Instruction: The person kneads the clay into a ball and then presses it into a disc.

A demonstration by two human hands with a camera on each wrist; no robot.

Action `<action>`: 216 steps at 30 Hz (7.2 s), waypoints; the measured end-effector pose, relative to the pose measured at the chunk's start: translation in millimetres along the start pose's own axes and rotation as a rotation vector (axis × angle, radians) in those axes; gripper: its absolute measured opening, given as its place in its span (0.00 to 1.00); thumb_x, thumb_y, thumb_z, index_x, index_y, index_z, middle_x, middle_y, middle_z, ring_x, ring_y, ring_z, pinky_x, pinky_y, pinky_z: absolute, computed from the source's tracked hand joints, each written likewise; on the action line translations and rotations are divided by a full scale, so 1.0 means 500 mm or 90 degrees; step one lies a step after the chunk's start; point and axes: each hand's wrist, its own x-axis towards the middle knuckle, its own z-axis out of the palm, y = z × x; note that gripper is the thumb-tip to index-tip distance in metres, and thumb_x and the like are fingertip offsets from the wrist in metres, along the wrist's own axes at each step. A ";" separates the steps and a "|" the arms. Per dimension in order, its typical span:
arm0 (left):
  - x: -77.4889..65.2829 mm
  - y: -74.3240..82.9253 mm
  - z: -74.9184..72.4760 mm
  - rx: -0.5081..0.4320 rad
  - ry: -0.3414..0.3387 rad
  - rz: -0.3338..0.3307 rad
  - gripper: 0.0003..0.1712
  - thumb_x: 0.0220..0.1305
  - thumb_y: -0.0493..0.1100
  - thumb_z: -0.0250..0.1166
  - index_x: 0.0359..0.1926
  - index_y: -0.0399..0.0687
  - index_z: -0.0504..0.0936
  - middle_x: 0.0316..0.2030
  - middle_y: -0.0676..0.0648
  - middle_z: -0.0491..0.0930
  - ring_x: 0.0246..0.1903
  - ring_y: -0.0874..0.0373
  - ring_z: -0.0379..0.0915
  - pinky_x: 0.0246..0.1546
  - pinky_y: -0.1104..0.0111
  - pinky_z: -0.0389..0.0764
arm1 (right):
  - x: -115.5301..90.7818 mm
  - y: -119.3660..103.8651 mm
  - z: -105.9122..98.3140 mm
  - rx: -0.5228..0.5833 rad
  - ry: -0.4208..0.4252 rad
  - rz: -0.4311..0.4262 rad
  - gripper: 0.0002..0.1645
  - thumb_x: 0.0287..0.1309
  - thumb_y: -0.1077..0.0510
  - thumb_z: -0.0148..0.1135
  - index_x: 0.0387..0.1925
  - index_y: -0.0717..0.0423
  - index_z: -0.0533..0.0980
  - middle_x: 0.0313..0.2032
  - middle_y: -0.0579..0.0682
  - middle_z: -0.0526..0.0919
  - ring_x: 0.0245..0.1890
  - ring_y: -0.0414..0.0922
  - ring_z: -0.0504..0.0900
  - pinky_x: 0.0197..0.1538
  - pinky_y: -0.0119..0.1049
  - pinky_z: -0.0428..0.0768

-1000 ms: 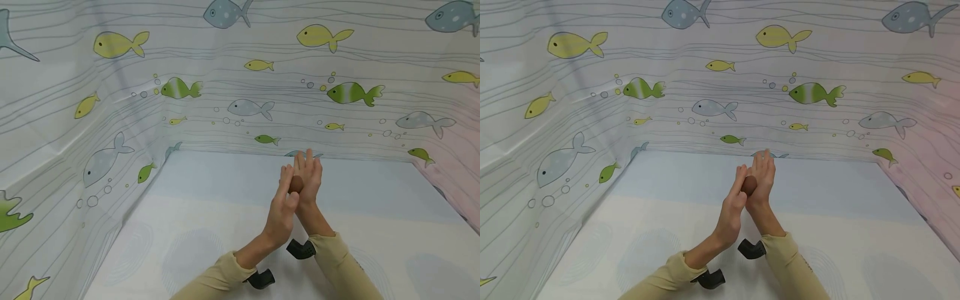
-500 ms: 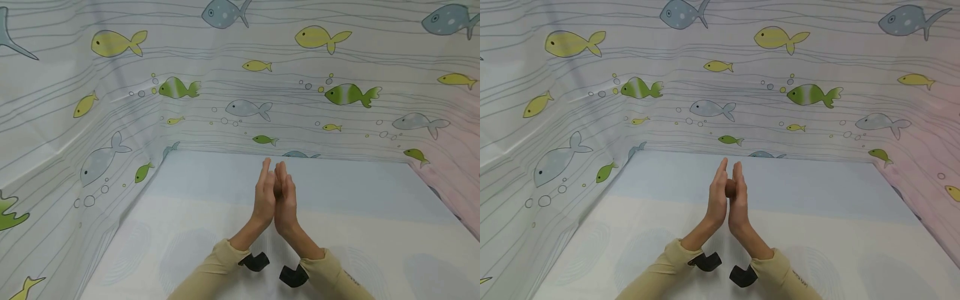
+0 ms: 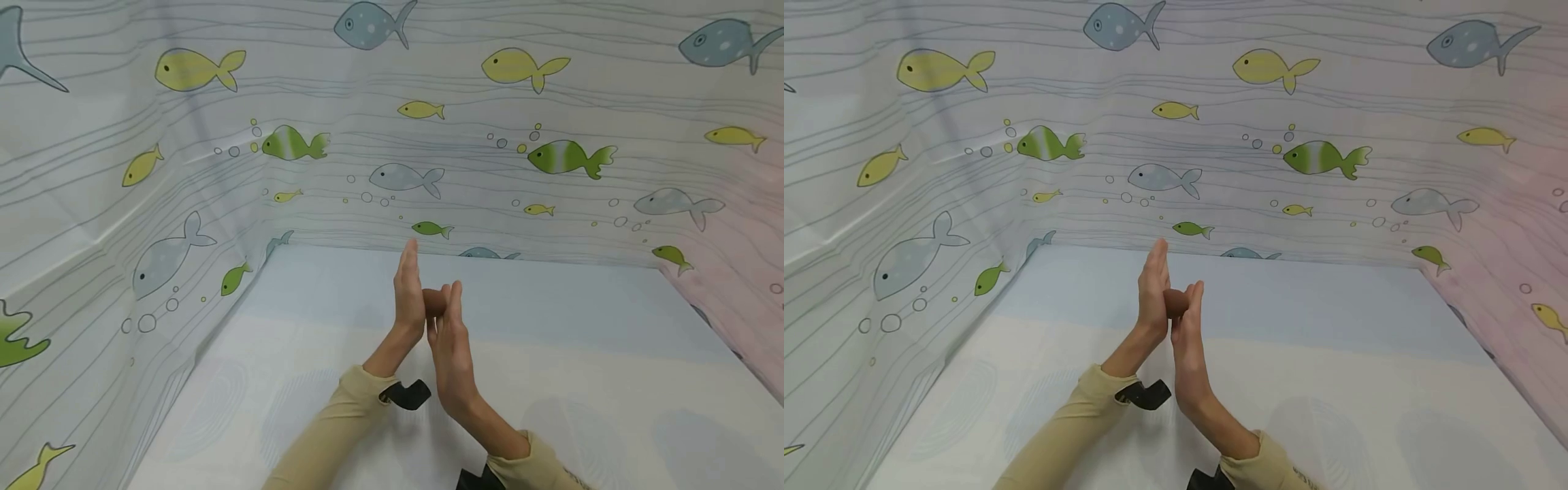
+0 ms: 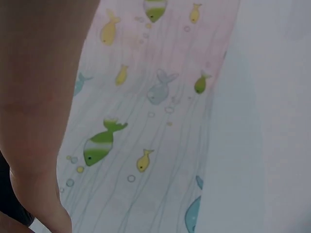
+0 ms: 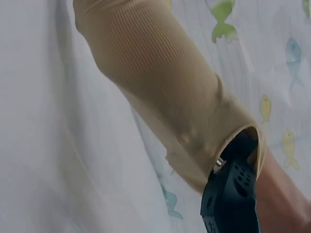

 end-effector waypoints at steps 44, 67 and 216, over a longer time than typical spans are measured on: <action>-0.077 -0.020 0.046 -0.062 -0.091 -0.080 0.39 0.77 0.60 0.30 0.77 0.39 0.47 0.73 0.41 0.58 0.77 0.59 0.36 0.75 0.55 0.39 | 0.125 0.056 -0.082 -0.009 0.141 -0.125 0.36 0.76 0.50 0.27 0.79 0.51 0.35 0.79 0.53 0.37 0.78 0.48 0.37 0.77 0.46 0.37; 0.002 -0.017 0.021 -0.121 -0.037 -0.108 0.41 0.75 0.63 0.36 0.79 0.49 0.39 0.78 0.55 0.36 0.77 0.61 0.29 0.76 0.61 0.37 | 0.058 0.029 -0.034 0.038 0.084 -0.019 0.38 0.75 0.43 0.24 0.79 0.46 0.32 0.79 0.50 0.35 0.78 0.45 0.34 0.76 0.53 0.35; -0.009 -0.063 -0.105 0.438 -0.214 0.223 0.17 0.70 0.46 0.56 0.53 0.48 0.84 0.47 0.52 0.83 0.48 0.59 0.76 0.49 0.59 0.79 | 0.051 0.054 -0.154 -0.231 0.101 0.184 0.32 0.72 0.52 0.55 0.72 0.54 0.62 0.64 0.55 0.73 0.59 0.46 0.75 0.64 0.38 0.73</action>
